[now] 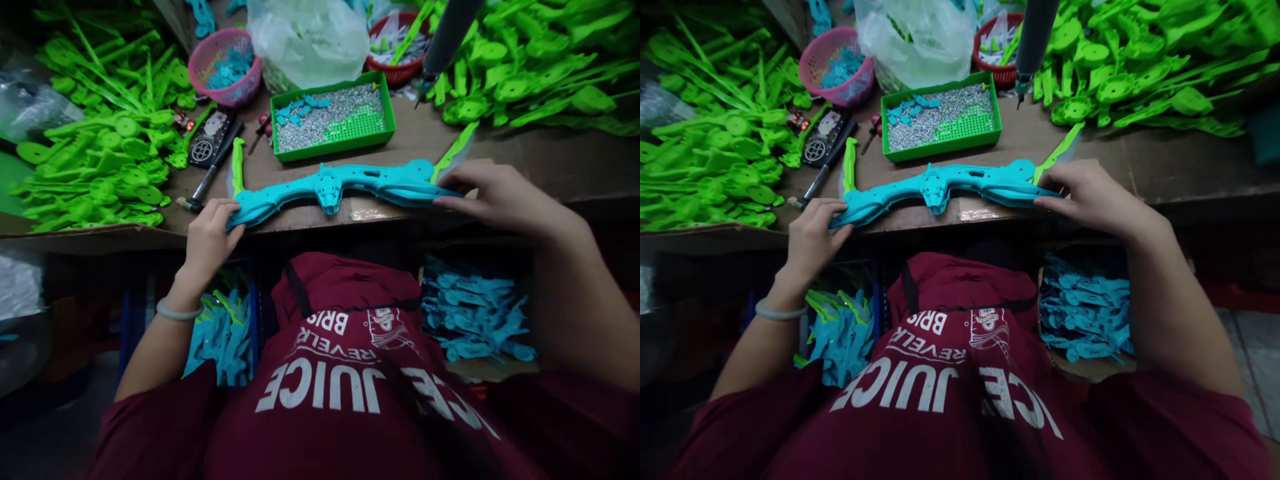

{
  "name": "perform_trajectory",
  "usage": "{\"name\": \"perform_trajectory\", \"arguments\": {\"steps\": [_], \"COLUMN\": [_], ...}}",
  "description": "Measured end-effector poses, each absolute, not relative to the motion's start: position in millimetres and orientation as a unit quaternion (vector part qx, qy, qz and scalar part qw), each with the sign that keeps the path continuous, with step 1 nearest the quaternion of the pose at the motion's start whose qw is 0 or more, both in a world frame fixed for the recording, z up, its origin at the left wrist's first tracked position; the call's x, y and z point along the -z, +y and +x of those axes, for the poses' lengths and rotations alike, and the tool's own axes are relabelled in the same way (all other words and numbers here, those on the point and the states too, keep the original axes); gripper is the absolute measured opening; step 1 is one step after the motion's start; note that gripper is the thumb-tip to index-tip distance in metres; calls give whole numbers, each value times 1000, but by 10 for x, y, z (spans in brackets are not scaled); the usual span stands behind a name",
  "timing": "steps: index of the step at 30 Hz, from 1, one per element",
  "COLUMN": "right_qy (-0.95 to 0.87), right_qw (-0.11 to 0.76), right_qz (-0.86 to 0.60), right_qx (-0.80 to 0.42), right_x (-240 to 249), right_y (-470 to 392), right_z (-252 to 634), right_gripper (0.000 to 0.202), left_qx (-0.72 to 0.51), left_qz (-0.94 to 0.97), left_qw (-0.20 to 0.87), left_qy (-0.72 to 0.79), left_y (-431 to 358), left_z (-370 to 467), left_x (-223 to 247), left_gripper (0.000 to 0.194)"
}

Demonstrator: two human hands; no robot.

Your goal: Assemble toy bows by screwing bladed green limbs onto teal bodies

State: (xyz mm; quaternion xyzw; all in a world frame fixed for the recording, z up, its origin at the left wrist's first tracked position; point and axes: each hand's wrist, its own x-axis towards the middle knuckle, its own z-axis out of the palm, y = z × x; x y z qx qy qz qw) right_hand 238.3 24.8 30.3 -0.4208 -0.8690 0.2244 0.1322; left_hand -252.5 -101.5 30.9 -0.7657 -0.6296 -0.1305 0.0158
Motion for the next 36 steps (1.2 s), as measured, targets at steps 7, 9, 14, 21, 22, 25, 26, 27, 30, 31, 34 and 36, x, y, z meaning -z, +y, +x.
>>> {"name": "perform_trajectory", "arguments": {"steps": [7, 9, 14, 21, 22, 25, 26, 27, 30, 31, 34, 36], "right_qy": [-891, -888, -866, -857, -857, -825, -804, -782, -742, -735, -702, -693], "right_qw": [125, 135, 143, 156, 175, 292, 340, 384, 446, 455, 486, 482], "right_qz": [-399, -401, -407, -401, -406, -455, -471, -482, -499, -500, -513, -525], "right_qx": [-176, -182, -253, -283, -264, -164, -127, -93, -45, -49, -88, -111], "right_x": [-313, -316, -336, -279, -251, -140, -93, -44, 89, 120, 166, 171], "right_y": [204, 165, 184, 174, 130, -72, -152, -231, -421, -460, -496, -471], "right_z": [2333, 2321, 2397, 2479, 2473, 2415, 2376, 2327, 2155, 2105, 2031, 2049], "right_gripper": [24, 26, 31, 22, 22, 19, 17, 14, 14, 16, 17, 16], "left_qx": [76, 85, 174, 146, 116, 53, 45, 42, 40, 45, 65, 68], "left_qz": [-804, -837, -847, -907, -912, -917, -917, -918, -927, -929, -930, -928], "left_qw": [-10, -26, -6, -5, -5, 8, 19, 32, 52, 51, 40, 22], "left_qy": [-589, -541, -503, -395, -394, -395, -395, -392, -369, -364, -360, -366], "left_y": [-974, -1027, -895, -34, 64, 194, 191, 174, 101, 81, 49, 45], "left_z": [-2645, -2648, -2140, -589, -456, -275, -274, -290, -377, -400, -426, -424], "left_x": [-439, -506, -533, -267, -221, -113, -90, -71, -43, -39, -35, -42], "left_gripper": [33, 47, 65, 80, 82, 74, 69, 66, 66, 67, 71, 77]}}
